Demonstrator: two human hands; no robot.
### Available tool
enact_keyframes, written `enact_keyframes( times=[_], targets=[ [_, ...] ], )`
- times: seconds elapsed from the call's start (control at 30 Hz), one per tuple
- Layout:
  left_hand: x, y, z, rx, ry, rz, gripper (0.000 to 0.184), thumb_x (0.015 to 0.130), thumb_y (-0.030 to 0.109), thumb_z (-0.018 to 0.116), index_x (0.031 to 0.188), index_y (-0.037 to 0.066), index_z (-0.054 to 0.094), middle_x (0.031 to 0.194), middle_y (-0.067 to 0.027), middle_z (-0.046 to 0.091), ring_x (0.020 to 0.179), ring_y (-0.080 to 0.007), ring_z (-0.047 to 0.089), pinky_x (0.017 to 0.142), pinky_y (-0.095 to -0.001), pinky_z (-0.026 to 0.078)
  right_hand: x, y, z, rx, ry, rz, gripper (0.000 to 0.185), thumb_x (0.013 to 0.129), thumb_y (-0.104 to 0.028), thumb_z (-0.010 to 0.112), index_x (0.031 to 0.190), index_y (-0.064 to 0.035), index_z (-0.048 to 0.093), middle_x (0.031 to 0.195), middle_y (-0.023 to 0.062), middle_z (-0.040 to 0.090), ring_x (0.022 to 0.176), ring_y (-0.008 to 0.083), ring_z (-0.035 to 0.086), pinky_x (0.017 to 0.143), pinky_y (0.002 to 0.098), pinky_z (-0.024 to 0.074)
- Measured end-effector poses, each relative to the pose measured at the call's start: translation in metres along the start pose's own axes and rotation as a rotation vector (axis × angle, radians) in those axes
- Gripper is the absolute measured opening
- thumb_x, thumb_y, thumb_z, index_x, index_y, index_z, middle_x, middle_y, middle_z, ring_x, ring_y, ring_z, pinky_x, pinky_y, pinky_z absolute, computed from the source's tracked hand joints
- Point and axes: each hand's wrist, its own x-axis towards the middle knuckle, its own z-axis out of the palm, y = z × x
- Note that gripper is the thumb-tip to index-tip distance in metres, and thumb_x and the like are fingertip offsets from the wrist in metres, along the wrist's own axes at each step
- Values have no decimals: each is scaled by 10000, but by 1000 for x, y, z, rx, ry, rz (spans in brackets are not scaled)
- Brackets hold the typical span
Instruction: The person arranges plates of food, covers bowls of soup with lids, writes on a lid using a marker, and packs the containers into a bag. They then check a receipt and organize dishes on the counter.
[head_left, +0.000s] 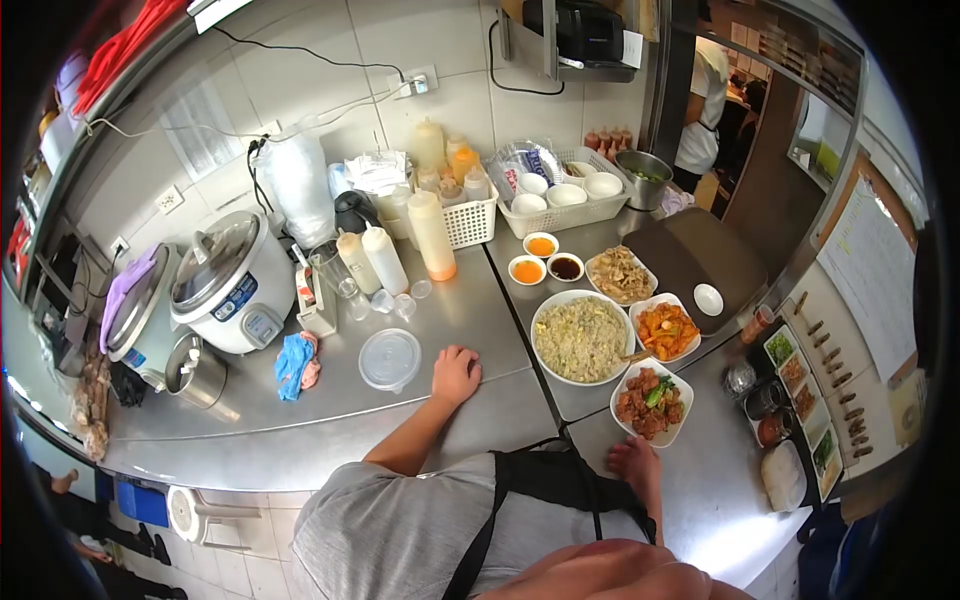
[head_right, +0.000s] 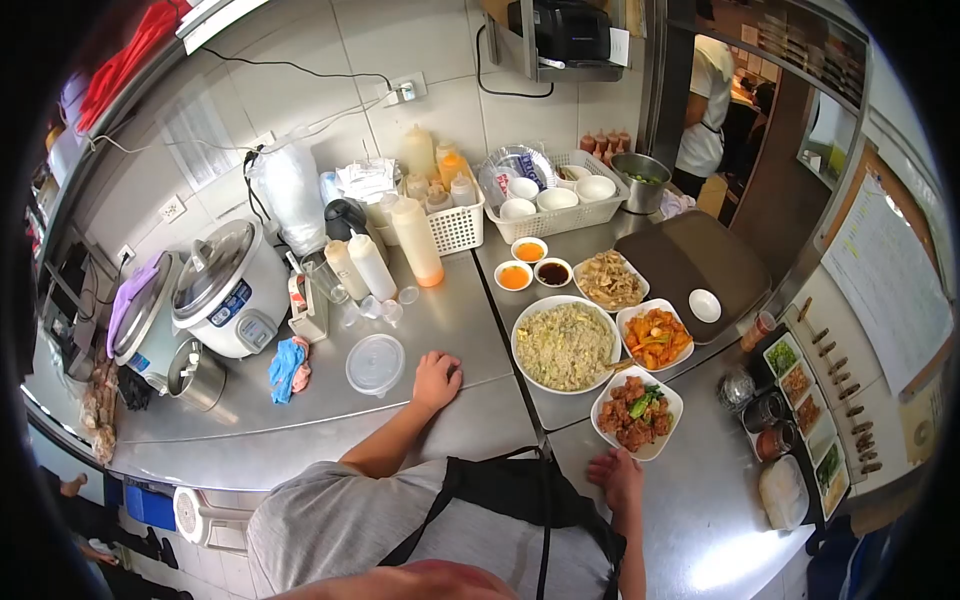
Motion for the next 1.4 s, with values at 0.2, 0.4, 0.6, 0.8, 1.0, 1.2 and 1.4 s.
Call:
enact_keyframes(
  times=[0.2, 0.4, 0.6, 0.8, 1.0, 1.2, 1.4],
  targets=[
    [-1, -1, 0, 2, 9, 14, 171, 663, 162, 578, 823, 103, 570, 902, -92, 506, 867, -287, 470, 737, -386, 401, 0, -4, 11, -190, -60, 66, 291, 841, -310, 416, 883, -30, 481, 741, 128, 581, 581, 219, 573, 502, 335, 480],
    [0, -1, 2, 3, 12, 13, 167, 670, 161, 567, 824, 98, 567, 901, -95, 506, 865, -294, 468, 740, -390, 399, 0, -7, 12, -190, -70, 85, 296, 837, -326, 412, 884, -44, 490, 734, 120, 582, 587, 224, 577, 519, 346, 486],
    [1, -3, 4, 47, -41, 6, 162, 683, 162, 556, 830, 93, 562, 914, -113, 503, 876, -313, 461, 753, -401, 393, 15, 5, -1, -167, -61, 92, 263, 821, -300, 435, 863, -49, 503, 718, 108, 579, 580, 227, 579, 528, 354, 490],
    [1, 0, 5, 41, -43, 17, 159, 681, 149, 568, 821, 74, 562, 909, -123, 506, 871, -307, 457, 768, -387, 387, 3, -2, 5, -183, -62, 67, 258, 821, -292, 469, 891, -44, 486, 730, 95, 563, 569, 204, 578, 513, 314, 488],
    [2, 1, 3, 52, -35, 26, 165, 681, 152, 569, 825, 71, 562, 913, -125, 500, 875, -304, 453, 779, -382, 381, 6, -1, 4, -200, -61, 60, 280, 816, -303, 478, 902, -36, 480, 736, 93, 557, 568, 195, 577, 500, 296, 483],
    [1, 2, 4, 51, -30, 33, 156, 677, 155, 568, 816, 84, 562, 899, -124, 499, 874, -306, 454, 778, -385, 381, 10, 4, 2, -208, -60, -9, 288, 815, -311, 461, 893, -34, 483, 741, 102, 561, 564, 215, 570, 508, 334, 482],
    [0, -2, 3, 45, -18, 21, 162, 682, 169, 560, 828, 101, 565, 918, -99, 506, 878, -296, 463, 748, -397, 397, 14, 10, -6, -176, -112, 7, 267, 833, -308, 436, 877, -48, 482, 729, 104, 572, 563, 220, 565, 513, 356, 483]
  ],
)
